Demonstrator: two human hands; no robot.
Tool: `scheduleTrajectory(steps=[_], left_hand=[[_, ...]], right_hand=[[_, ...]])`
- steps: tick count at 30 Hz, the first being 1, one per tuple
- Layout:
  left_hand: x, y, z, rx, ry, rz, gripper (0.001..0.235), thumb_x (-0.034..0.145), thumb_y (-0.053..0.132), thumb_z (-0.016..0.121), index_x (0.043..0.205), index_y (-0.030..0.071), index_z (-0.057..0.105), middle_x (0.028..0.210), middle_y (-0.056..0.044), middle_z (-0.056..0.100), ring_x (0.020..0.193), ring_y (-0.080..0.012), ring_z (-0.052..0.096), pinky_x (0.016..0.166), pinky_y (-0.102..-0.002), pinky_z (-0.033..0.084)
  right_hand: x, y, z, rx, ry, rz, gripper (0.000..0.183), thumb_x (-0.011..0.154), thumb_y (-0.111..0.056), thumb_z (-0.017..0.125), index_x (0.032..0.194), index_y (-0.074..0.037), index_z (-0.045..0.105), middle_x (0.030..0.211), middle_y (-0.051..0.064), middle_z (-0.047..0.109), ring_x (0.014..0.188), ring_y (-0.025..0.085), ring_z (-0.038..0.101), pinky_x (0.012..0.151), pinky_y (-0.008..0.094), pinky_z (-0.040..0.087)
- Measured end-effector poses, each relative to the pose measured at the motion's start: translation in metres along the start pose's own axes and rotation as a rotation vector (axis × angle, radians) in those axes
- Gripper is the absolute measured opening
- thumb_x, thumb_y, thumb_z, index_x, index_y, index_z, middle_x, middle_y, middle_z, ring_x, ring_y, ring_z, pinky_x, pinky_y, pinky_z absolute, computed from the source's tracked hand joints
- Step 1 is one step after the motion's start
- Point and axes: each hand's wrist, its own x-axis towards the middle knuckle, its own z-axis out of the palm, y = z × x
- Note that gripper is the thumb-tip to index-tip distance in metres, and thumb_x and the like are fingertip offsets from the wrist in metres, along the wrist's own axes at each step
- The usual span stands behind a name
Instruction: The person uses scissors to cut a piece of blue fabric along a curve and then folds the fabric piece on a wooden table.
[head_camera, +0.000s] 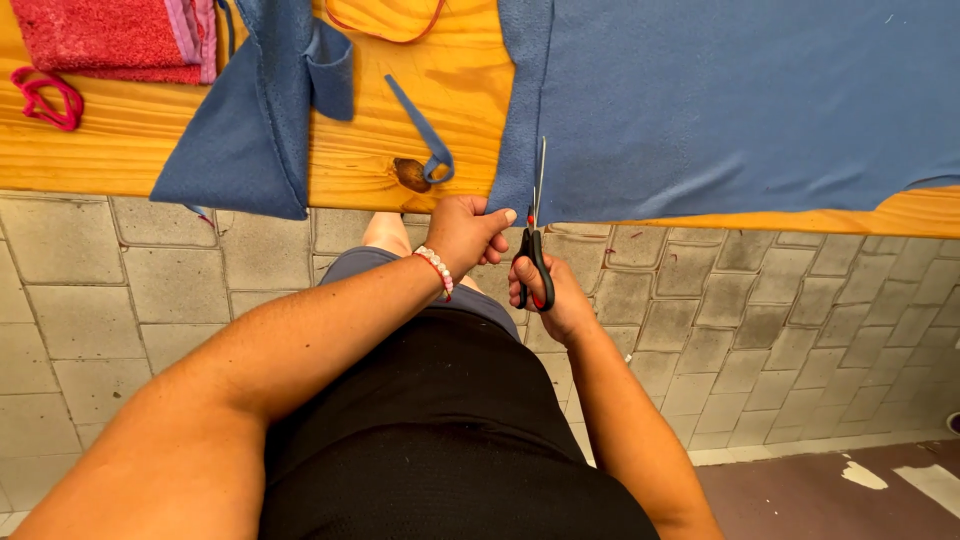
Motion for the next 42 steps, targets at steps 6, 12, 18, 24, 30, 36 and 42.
scheduleTrajectory(steps=[6, 12, 18, 24, 30, 36, 42], left_hand=[[-0.001, 0.005, 0.000, 0.022, -0.005, -0.015, 0.021, 0.107, 0.018, 0.083, 0.097, 0.002, 0.074, 0.065, -0.017, 0.079, 0.046, -0.0185, 0.078, 0.039, -0.024, 0.061], [-0.001, 0.003, -0.003, 0.041, -0.011, -0.027, 0.019, 0.106, 0.018, 0.083, 0.100, 0.003, 0.074, 0.064, -0.017, 0.078, 0.047, -0.0184, 0.078, 0.039, -0.025, 0.061], [-0.004, 0.011, -0.004, 0.057, -0.028, -0.039, 0.018, 0.106, 0.017, 0.082, 0.100, 0.002, 0.073, 0.066, -0.017, 0.079, 0.047, -0.0181, 0.078, 0.039, -0.024, 0.060], [-0.001, 0.010, -0.006, 0.065, -0.029, -0.043, 0.019, 0.106, 0.017, 0.082, 0.098, 0.002, 0.074, 0.065, -0.018, 0.079, 0.046, -0.0193, 0.078, 0.038, -0.025, 0.060], [-0.005, 0.014, -0.008, 0.089, -0.041, -0.059, 0.018, 0.107, 0.017, 0.082, 0.101, 0.002, 0.074, 0.066, -0.018, 0.080, 0.047, -0.0192, 0.078, 0.039, -0.025, 0.060], [-0.010, 0.019, -0.008, 0.101, -0.045, -0.062, 0.018, 0.107, 0.017, 0.080, 0.101, 0.001, 0.074, 0.067, -0.018, 0.080, 0.047, -0.0189, 0.078, 0.039, -0.025, 0.060], [-0.019, 0.030, -0.012, 0.110, -0.053, -0.063, 0.018, 0.107, 0.017, 0.080, 0.101, 0.001, 0.073, 0.067, -0.018, 0.080, 0.047, -0.0184, 0.078, 0.040, -0.025, 0.060]], right_hand=[[0.006, -0.012, -0.001, -0.034, 0.017, 0.019, 0.067, 0.103, -0.070, 0.092, 0.099, -0.004, 0.079, 0.069, 0.013, 0.076, 0.060, 0.020, 0.080, 0.057, 0.027, 0.065], [-0.001, -0.018, 0.002, -0.057, 0.054, 0.000, 0.060, 0.107, -0.060, 0.094, 0.087, -0.006, 0.075, 0.057, 0.011, 0.066, 0.047, 0.018, 0.071, 0.047, 0.026, 0.058], [0.003, -0.050, 0.006, 0.004, -0.027, 0.031, 0.071, 0.105, -0.074, 0.085, 0.098, -0.004, 0.078, 0.069, 0.013, 0.076, 0.058, 0.020, 0.079, 0.047, 0.021, 0.054], [0.010, -0.042, 0.002, -0.046, 0.003, -0.023, 0.064, 0.110, -0.066, 0.087, 0.092, -0.005, 0.075, 0.060, 0.011, 0.066, 0.051, 0.018, 0.071, 0.042, 0.021, 0.047], [0.011, -0.058, 0.005, 0.022, -0.045, 0.047, 0.069, 0.110, -0.072, 0.081, 0.100, -0.003, 0.077, 0.070, 0.015, 0.076, 0.060, 0.022, 0.079, 0.045, 0.020, 0.048], [0.019, -0.061, 0.001, -0.016, -0.033, 0.044, 0.071, 0.110, -0.074, 0.080, 0.102, -0.004, 0.076, 0.070, 0.012, 0.075, 0.060, 0.021, 0.079, 0.046, 0.019, 0.046], [0.011, -0.071, 0.004, -0.016, -0.021, -0.015, 0.065, 0.112, -0.064, 0.086, 0.092, -0.004, 0.075, 0.060, 0.014, 0.066, 0.050, 0.021, 0.071, 0.040, 0.021, 0.040]])
